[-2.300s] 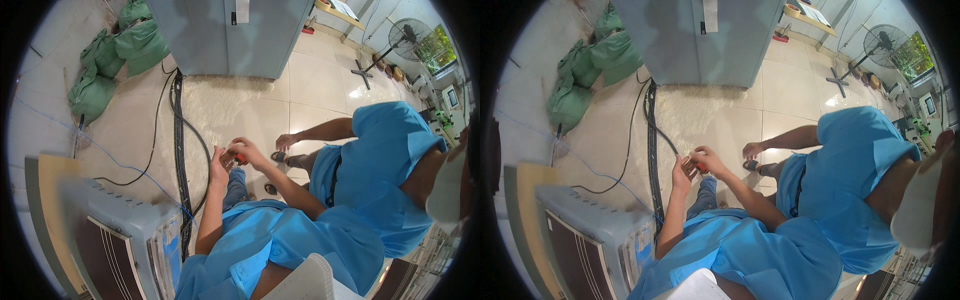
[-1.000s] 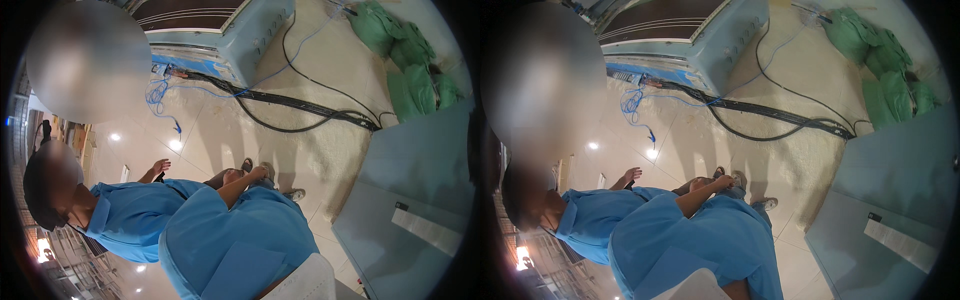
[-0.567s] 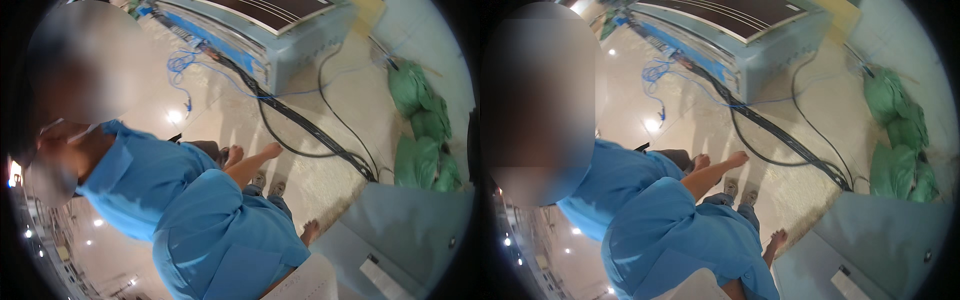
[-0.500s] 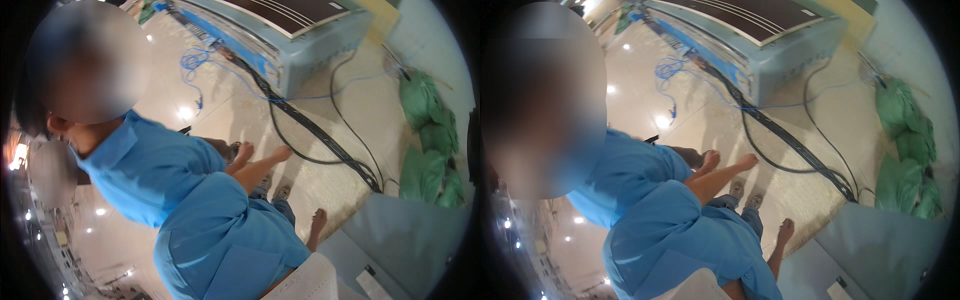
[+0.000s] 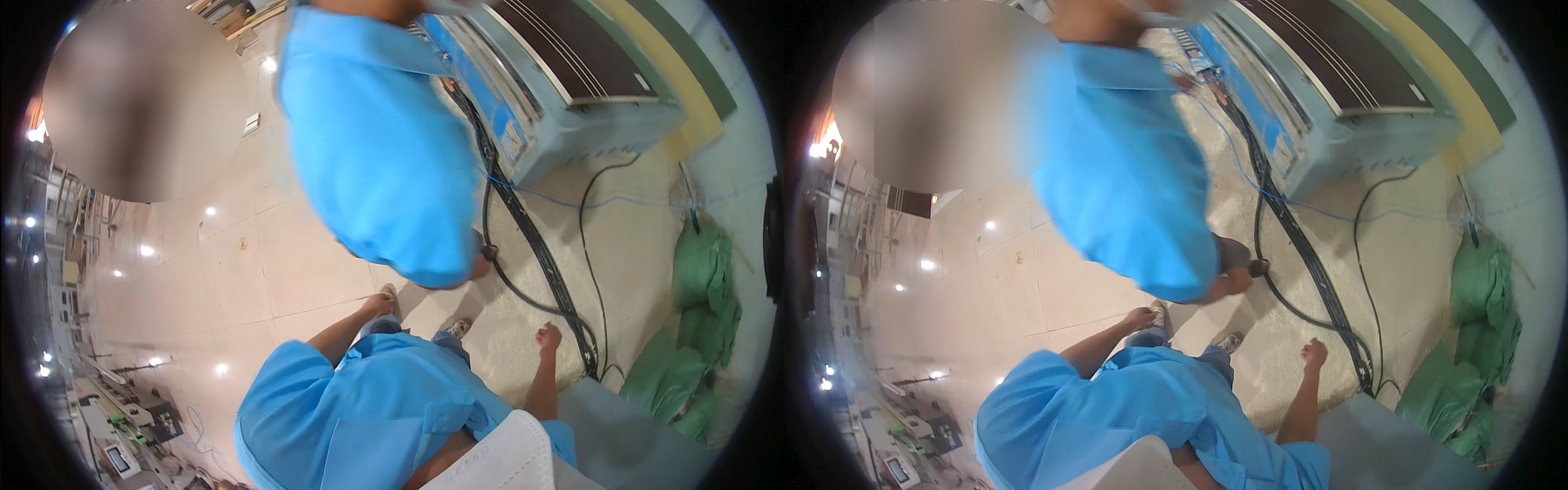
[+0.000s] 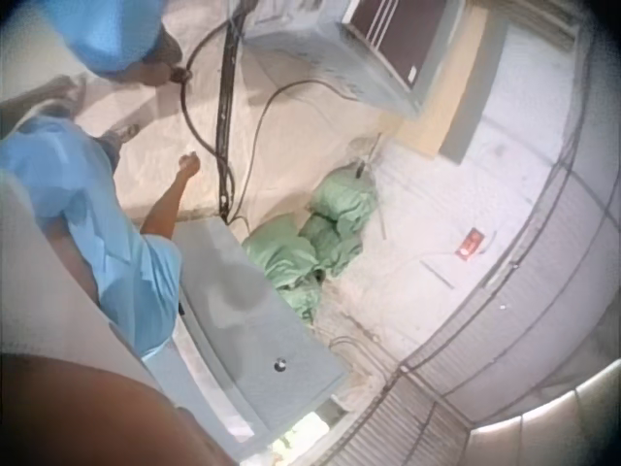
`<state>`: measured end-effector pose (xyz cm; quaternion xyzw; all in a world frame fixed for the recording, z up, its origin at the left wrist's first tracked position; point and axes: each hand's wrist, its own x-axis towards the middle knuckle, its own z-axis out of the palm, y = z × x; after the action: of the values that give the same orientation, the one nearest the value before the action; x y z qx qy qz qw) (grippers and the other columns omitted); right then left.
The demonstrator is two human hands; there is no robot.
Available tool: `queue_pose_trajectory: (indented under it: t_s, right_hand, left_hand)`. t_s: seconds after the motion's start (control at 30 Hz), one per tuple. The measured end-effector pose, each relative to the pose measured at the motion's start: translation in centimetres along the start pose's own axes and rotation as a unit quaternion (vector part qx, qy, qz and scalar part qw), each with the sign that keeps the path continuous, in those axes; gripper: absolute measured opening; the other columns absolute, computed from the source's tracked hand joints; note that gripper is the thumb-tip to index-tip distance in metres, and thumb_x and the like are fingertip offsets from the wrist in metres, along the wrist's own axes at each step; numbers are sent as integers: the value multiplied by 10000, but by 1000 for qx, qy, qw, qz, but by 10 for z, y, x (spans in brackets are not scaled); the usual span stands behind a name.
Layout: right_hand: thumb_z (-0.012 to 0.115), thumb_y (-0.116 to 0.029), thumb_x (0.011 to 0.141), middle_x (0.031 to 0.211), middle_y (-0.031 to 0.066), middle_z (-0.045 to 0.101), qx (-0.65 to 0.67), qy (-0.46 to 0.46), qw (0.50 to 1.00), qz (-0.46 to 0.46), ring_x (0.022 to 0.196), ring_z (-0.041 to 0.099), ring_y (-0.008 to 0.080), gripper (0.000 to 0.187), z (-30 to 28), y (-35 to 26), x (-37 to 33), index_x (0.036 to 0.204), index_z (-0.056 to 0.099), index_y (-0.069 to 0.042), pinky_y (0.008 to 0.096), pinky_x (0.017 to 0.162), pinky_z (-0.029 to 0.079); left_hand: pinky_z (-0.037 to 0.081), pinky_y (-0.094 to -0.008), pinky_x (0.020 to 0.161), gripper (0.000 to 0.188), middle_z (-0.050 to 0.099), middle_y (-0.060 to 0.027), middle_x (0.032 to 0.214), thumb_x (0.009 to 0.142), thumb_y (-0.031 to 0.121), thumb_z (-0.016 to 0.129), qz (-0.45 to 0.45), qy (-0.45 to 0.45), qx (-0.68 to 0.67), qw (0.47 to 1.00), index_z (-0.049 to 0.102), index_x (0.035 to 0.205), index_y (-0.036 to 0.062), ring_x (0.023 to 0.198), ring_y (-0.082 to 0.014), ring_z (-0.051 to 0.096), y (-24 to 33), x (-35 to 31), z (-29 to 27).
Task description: The person applies white inlay strips to a dark brown panel using a pneumatic air gun, then kneels to press the strips into place. They later use a tape measure to check spacing and lift the finished panel.
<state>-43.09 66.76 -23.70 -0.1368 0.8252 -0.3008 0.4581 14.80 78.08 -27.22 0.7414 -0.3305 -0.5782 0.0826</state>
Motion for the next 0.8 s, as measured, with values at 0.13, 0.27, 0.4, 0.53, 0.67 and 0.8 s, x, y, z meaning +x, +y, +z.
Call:
queue_pose_trajectory:
  t_s: [0.13, 0.27, 0.4, 0.53, 0.67, 0.8]
  right_hand:
    - [621, -204, 967, 789, 146, 630, -70, -92, 990, 82, 578, 599, 228, 200, 93, 38, -30, 1040, 604, -18, 379, 518, 514]
    - [623, -213, 942, 739, 150, 634, -161, -181, 968, 67, 561, 624, 248, 204, 210, 68, -107, 1000, 601, -18, 398, 493, 515]
    - [631, -252, 915, 780, 169, 699, -305, -283, 909, -6, 645, 684, 267, 277, 292, 77, -182, 995, 705, 2, 406, 559, 550]
    - [641, -304, 891, 864, 183, 748, -485, -286, 812, -155, 749, 719, 270, 353, 380, 82, -211, 974, 774, 13, 389, 633, 571]
    - [655, -266, 897, 806, 190, 712, -352, -279, 892, -40, 754, 703, 274, 309, 448, 55, -202, 957, 718, 31, 392, 629, 559]
    - [640, -194, 870, 755, 184, 673, -280, -196, 939, 28, 665, 675, 276, 234, 543, -15, -186, 950, 661, 24, 407, 554, 553]
  left_hand:
    - [482, -338, 545, 281, 683, -102, 773, 935, 267, 599, -124, 139, -263, 947, 697, 996, 10, 641, -185, 636, -103, -40, -95]
    - [465, -280, 517, 244, 680, -84, 797, 970, 243, 612, -164, 144, -413, 884, 647, 1089, 33, 622, -148, 631, -167, -55, -166]
    - [495, -271, 588, 296, 690, -85, 878, 983, 332, 616, -141, 117, -438, 880, 641, 1112, 66, 722, -148, 655, -168, -39, -225]
    - [552, -321, 804, 349, 709, -92, 1042, 1012, 356, 564, -7, 70, -402, 913, 644, 1188, 65, 930, -188, 687, -84, 19, -329]
    - [521, -330, 844, 372, 721, -91, 1082, 1022, 345, 577, 131, 87, -392, 907, 653, 1230, 46, 953, -182, 683, 31, 80, -447]
    - [519, -325, 843, 393, 724, -81, 1082, 1025, 355, 581, 219, 92, -339, 910, 655, 1247, 39, 946, -170, 679, 87, 125, -567]
